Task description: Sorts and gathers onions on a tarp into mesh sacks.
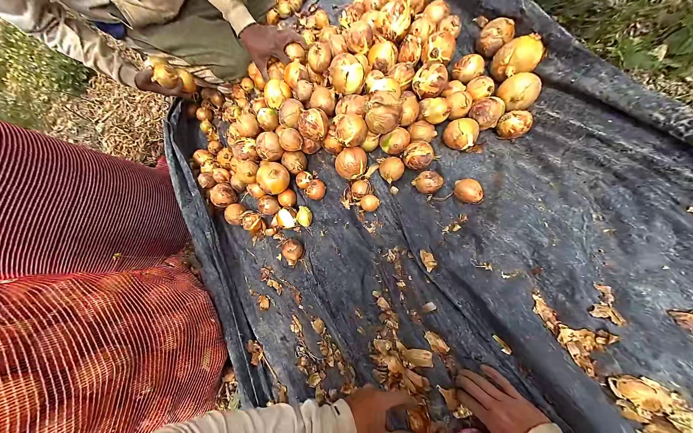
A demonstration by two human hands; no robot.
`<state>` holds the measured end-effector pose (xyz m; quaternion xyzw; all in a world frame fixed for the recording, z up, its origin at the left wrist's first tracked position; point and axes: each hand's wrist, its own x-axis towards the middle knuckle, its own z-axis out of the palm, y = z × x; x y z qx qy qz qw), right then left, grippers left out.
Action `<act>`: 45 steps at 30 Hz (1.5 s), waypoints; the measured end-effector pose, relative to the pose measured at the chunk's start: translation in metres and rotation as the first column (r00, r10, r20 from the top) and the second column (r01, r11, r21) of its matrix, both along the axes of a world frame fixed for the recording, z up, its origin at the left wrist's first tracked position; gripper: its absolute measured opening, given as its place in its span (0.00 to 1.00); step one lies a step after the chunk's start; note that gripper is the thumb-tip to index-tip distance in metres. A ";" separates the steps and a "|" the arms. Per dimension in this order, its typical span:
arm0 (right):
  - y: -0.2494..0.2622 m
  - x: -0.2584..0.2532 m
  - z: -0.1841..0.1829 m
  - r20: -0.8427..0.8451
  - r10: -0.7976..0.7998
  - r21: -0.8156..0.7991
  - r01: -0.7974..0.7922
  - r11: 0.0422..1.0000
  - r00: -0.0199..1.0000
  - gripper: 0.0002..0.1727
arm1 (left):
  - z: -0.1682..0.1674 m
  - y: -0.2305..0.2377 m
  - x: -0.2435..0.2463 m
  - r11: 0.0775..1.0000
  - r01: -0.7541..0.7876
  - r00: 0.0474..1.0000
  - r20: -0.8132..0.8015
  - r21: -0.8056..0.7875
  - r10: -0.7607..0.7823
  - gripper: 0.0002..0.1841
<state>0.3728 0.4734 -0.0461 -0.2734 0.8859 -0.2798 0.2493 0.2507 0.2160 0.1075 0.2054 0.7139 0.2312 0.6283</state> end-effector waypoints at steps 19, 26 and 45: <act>0.001 0.005 -0.007 0.073 0.042 -0.037 -0.039 0.999 0.996 0.32 | -0.147 0.081 -0.209 0.921 -0.334 0.543 -0.840 -0.202 0.013 0.25; -0.001 0.001 -0.005 0.136 0.051 -0.004 -0.051 0.999 0.989 0.35 | -0.148 0.050 -0.138 0.951 -0.125 0.674 -0.728 -0.283 -0.128 0.22; -0.003 -0.006 -0.010 0.196 0.037 0.001 -0.038 0.999 0.980 0.36 | -0.122 0.221 -0.295 0.801 0.053 0.421 -0.714 -0.596 -0.559 0.28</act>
